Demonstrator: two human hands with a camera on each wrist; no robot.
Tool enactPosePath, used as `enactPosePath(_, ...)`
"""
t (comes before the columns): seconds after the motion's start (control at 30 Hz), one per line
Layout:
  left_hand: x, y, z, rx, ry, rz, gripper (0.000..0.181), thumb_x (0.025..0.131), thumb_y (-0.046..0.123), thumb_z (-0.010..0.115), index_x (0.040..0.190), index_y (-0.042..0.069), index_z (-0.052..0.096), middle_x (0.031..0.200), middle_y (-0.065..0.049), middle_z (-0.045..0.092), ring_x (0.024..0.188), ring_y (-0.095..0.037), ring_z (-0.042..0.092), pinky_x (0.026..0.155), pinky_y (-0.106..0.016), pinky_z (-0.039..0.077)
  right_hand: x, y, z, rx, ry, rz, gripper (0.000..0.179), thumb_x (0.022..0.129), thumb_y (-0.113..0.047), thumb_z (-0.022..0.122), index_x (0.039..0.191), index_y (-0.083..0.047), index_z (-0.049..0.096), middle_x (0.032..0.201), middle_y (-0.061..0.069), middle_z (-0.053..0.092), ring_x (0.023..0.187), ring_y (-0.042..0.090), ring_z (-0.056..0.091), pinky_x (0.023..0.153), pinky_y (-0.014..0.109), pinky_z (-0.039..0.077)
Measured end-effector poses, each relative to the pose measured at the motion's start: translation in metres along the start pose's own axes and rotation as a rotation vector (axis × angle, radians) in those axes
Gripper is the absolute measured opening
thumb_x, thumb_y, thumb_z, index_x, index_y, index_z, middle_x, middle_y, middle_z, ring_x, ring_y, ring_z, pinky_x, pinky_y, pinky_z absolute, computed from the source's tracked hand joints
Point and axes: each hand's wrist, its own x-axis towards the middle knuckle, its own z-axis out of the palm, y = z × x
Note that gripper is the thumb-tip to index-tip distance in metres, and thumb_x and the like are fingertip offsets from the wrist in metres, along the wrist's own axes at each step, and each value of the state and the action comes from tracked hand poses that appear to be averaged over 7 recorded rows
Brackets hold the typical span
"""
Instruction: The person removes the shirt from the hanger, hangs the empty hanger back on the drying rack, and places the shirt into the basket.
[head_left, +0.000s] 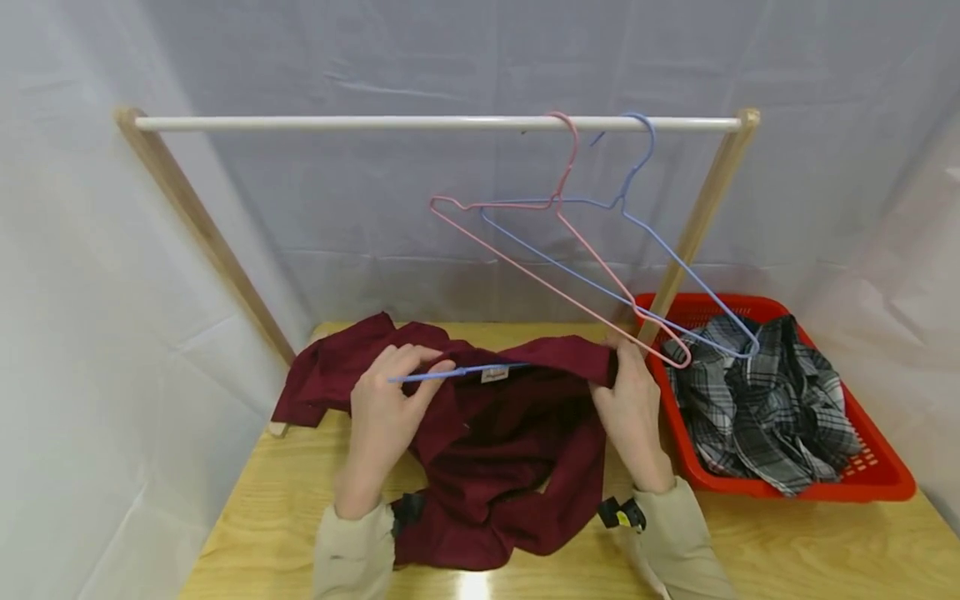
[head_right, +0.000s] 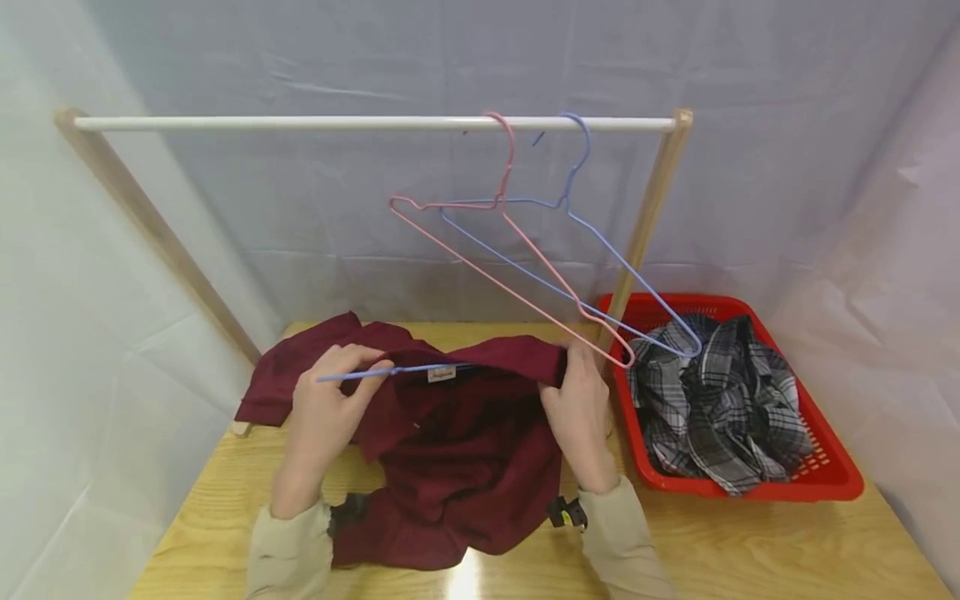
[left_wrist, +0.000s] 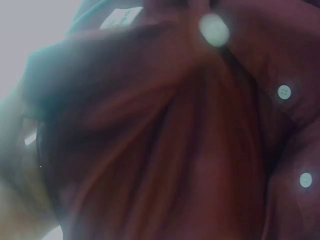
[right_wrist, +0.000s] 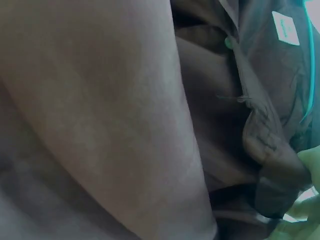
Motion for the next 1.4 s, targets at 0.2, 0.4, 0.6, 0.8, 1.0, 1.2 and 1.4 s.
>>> enactPosePath(0.2, 0.003, 0.001, 0.006, -0.021, 0.028, -0.032, 0.012, 0.092, 0.025, 0.076, 0.094, 0.014, 0.08, 0.095, 0.003, 0.075, 0.092, -0.015, 0.07, 0.073, -0.036, 0.054, -0.003, -0.008, -0.003, -0.042, 0.004, -0.031, 0.047, 0.085, 0.003, 0.068, 0.13, -0.008, 0.06, 0.118, 0.021, 0.068, 0.09, 0.046, 0.065, 0.072, 0.059, 0.05)
enactPosePath(0.4, 0.002, 0.006, 0.009, -0.019, 0.049, -0.063, 0.01, 0.089, 0.026, 0.079, 0.093, 0.016, 0.078, 0.091, 0.002, 0.074, 0.074, -0.013, 0.066, 0.062, -0.034, 0.05, -0.001, -0.007, -0.011, -0.212, -0.027, 0.035, 0.044, 0.089, -0.009, 0.071, 0.131, 0.0, 0.062, 0.091, 0.028, 0.069, 0.07, 0.048, 0.063, 0.065, 0.06, 0.049)
enactPosePath(0.6, 0.0, 0.005, 0.01, -0.013, 0.037, -0.043, 0.011, 0.094, 0.027, 0.075, 0.089, 0.017, 0.077, 0.076, 0.002, 0.069, 0.055, -0.008, 0.05, 0.05, -0.028, 0.04, 0.001, -0.006, -0.018, -0.236, -0.144, -0.001, 0.04, 0.09, 0.0, 0.06, 0.13, 0.004, 0.061, 0.087, 0.031, 0.069, 0.068, 0.048, 0.062, 0.064, 0.059, 0.049)
enactPosePath(0.8, 0.0, -0.007, 0.003, -0.024, 0.105, -0.015, 0.03, 0.102, 0.021, 0.062, 0.073, 0.019, 0.068, 0.05, 0.008, 0.044, 0.042, -0.005, 0.026, 0.044, -0.023, 0.023, -0.001, -0.012, -0.027, -0.172, -0.23, -0.018, 0.04, 0.082, 0.005, 0.054, 0.119, 0.003, 0.07, 0.092, 0.028, 0.071, 0.074, 0.044, 0.065, 0.065, 0.055, 0.049)
enactPosePath(1.0, 0.001, -0.016, -0.006, -0.122, 0.146, -0.085, 0.039, 0.107, 0.018, 0.054, 0.069, 0.017, 0.066, 0.049, 0.008, 0.038, 0.042, -0.006, 0.026, 0.043, -0.022, 0.021, 0.001, -0.018, -0.044, -0.051, -0.424, -0.034, 0.038, 0.086, 0.003, 0.056, 0.121, 0.002, 0.071, 0.093, 0.018, 0.074, 0.075, 0.027, 0.063, 0.065, 0.037, 0.046)
enactPosePath(1.2, 0.001, -0.022, -0.011, -0.246, 0.189, -0.223, 0.044, 0.107, 0.018, 0.052, 0.066, 0.012, 0.068, 0.055, 0.0, 0.053, 0.046, -0.007, 0.035, 0.045, -0.022, 0.025, 0.003, -0.012, -0.05, 0.288, -0.561, -0.001, 0.032, 0.095, 0.0, 0.055, 0.123, 0.002, 0.07, 0.098, 0.012, 0.076, 0.086, 0.013, 0.064, 0.076, 0.025, 0.049)
enactPosePath(1.4, 0.001, -0.025, -0.013, -0.25, 0.205, -0.318, 0.051, 0.109, 0.025, 0.049, 0.064, 0.008, 0.065, 0.061, -0.004, 0.061, 0.054, -0.006, 0.047, 0.05, -0.02, 0.032, 0.004, -0.002, -0.049, 0.561, -0.683, 0.077, 0.03, 0.101, -0.003, 0.051, 0.125, 0.005, 0.067, 0.095, -0.002, 0.073, 0.059, 0.006, 0.051, 0.049, 0.02, 0.036)
